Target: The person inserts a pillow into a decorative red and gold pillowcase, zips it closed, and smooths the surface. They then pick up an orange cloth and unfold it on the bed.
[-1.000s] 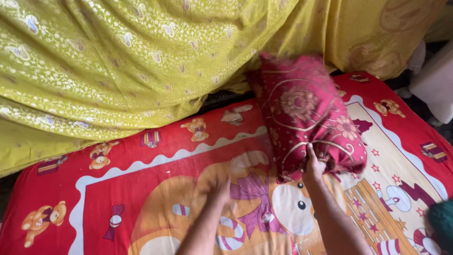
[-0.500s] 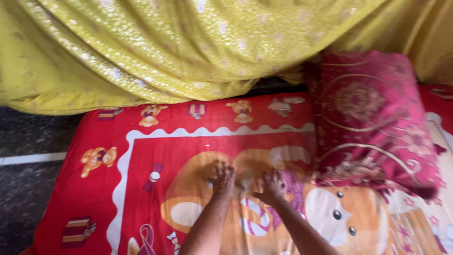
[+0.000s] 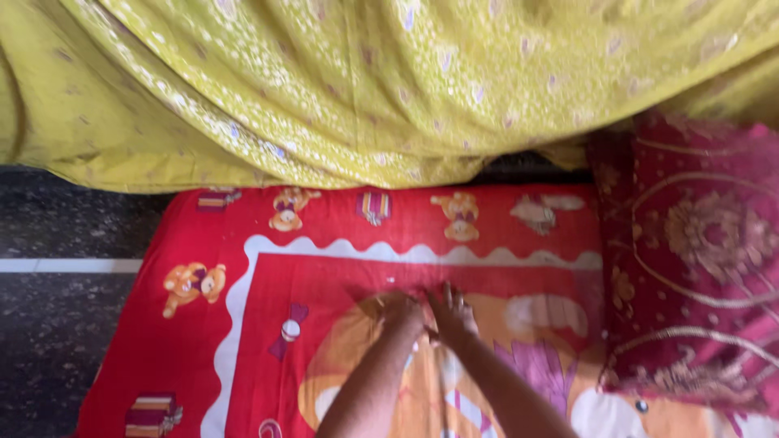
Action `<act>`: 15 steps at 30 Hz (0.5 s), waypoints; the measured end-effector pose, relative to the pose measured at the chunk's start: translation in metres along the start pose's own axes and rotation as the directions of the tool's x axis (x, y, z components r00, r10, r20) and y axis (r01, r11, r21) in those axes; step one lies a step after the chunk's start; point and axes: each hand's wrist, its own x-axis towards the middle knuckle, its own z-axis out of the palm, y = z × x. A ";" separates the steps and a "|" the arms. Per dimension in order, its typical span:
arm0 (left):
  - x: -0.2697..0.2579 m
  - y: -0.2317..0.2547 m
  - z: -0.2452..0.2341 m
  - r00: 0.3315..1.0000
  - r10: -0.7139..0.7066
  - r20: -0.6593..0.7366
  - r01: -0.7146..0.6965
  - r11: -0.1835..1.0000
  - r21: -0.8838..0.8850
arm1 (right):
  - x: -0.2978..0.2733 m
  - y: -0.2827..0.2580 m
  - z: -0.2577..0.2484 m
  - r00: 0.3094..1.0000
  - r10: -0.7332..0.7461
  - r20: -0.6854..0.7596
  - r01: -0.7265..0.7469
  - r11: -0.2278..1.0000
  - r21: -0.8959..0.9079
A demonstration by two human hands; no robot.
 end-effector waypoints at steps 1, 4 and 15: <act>-0.001 -0.001 -0.004 1.000 0.000 0.010 0.000 1.000 -0.001 | 0.005 -0.001 0.004 0.999 -0.008 -0.031 0.007 0.999 -0.034; -0.013 0.001 0.006 0.999 0.021 0.035 -0.021 1.000 -0.001 | -0.003 -0.001 0.027 0.996 -0.015 -0.092 0.004 0.993 -0.120; -0.086 -0.104 0.011 0.857 -0.091 -0.507 -0.016 0.979 -0.203 | -0.032 -0.093 -0.045 0.933 -0.206 -0.294 0.225 0.974 0.035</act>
